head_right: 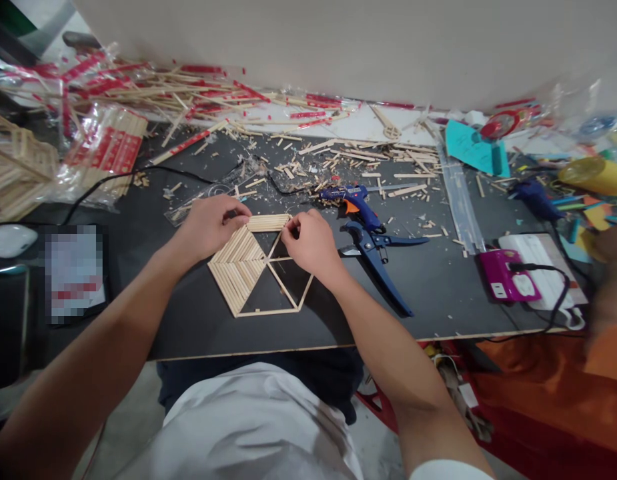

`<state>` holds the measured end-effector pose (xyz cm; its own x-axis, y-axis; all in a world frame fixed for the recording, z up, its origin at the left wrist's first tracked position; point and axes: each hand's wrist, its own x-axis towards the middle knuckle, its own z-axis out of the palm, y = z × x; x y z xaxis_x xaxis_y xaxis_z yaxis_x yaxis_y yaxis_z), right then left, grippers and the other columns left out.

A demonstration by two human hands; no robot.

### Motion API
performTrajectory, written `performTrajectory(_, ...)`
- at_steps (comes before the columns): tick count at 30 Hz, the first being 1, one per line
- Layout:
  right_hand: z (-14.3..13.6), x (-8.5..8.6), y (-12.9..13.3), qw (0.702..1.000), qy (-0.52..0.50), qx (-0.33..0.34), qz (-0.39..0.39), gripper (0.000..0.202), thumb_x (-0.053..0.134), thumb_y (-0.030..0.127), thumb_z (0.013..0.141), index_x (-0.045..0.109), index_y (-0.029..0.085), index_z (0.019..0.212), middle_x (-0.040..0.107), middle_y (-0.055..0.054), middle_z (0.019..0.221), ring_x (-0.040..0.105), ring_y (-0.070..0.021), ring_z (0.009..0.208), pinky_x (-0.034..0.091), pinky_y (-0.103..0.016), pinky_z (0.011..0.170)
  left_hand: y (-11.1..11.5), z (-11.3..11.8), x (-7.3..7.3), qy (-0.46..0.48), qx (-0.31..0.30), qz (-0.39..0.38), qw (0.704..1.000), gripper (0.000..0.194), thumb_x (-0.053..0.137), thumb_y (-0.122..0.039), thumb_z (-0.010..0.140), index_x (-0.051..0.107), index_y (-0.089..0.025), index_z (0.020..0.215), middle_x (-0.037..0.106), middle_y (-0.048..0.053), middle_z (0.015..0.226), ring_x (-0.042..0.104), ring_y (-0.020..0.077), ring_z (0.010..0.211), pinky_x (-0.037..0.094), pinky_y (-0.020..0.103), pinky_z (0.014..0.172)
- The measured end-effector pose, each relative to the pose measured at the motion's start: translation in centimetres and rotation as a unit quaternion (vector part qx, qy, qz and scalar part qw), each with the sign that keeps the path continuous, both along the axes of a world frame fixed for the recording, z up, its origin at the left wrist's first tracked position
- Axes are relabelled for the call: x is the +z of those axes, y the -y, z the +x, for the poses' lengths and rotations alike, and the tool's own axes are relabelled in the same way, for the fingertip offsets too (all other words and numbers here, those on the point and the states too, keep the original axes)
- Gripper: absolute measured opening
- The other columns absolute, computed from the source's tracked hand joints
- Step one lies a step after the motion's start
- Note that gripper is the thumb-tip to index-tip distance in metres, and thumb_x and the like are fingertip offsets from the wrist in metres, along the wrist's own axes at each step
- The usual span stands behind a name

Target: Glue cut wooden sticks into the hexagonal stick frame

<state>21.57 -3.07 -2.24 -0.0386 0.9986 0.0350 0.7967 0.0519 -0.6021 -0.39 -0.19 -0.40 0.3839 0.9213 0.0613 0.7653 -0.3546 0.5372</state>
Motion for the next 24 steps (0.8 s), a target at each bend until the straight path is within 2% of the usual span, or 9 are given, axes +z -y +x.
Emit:
performTrajectory(3,0.1,0.0,0.0,1.0,0.003,0.003,-0.007,0.01,0.067,0.023,0.085,0.065,0.02,0.075,0.061,-0.005,0.083,0.057,-0.0196,0.075,0.046,-0.035,0.078,1.1,1.1,0.0,-0.039,-0.035,0.074,0.996,0.025,0.053,-0.027,0.101,0.076,-0.018,0.1,0.074,0.012,0.107,0.061,0.0293,0.108,0.047,0.041,0.096)
performTrajectory(7,0.1,0.0,0.1,1.0,0.004,0.006,-0.006,0.008,0.067,0.023,0.085,0.068,0.019,0.079,0.062,-0.006,0.085,0.058,-0.0196,0.076,0.046,-0.034,0.077,1.9,2.3,-0.2,-0.075,-0.104,0.123,0.984,0.021,0.058,-0.025,0.101,0.076,-0.015,0.104,0.073,0.014,0.113,0.062,0.0294,0.109,0.046,0.043,0.101)
performTrajectory(11,0.2,0.1,0.0,1.0,-0.002,0.006,-0.015,0.008,0.068,0.024,0.085,0.069,0.018,0.08,0.063,-0.006,0.087,0.057,-0.0183,0.074,0.045,-0.033,0.075,1.8,2.4,-0.6,-0.112,-0.117,0.18,0.97,0.02,0.057,-0.023,0.102,0.075,-0.015,0.102,0.074,0.011,0.11,0.064,0.0269,0.102,0.048,0.04,0.095)
performTrajectory(17,0.2,0.1,-0.1,1.0,-0.024,0.008,0.004,0.009,0.069,0.022,0.082,0.066,0.018,0.075,0.06,-0.004,0.082,0.054,-0.0167,0.071,0.043,-0.032,0.072,1.8,2.5,-1.3,-0.174,-0.16,0.308,0.921,0.019,0.057,-0.015,0.101,0.075,-0.013,0.097,0.074,0.01,0.099,0.065,0.026,0.093,0.049,0.039,0.082)
performTrajectory(20,0.4,0.0,-0.1,0.998,-0.044,0.023,0.03,0.009,0.068,0.022,0.081,0.065,0.019,0.072,0.06,-0.003,0.08,0.054,-0.0165,0.07,0.043,-0.032,0.072,1.9,2.9,-1.4,-0.197,-0.186,0.336,0.902,0.021,0.053,-0.007,0.099,0.074,-0.011,0.095,0.074,0.01,0.093,0.066,0.0249,0.09,0.048,0.038,0.078)
performTrajectory(24,0.5,0.7,0.2,0.996,-0.076,0.023,0.032,0.009,0.068,0.021,0.077,0.062,0.021,0.07,0.061,-0.001,0.074,0.052,-0.015,0.065,0.042,-0.032,0.067,2.1,3.1,-1.3,-0.182,-0.18,0.354,0.9,0.02,0.051,-0.009,0.102,0.071,-0.009,0.099,0.074,0.009,0.091,0.067,0.0241,0.088,0.048,0.037,0.078)
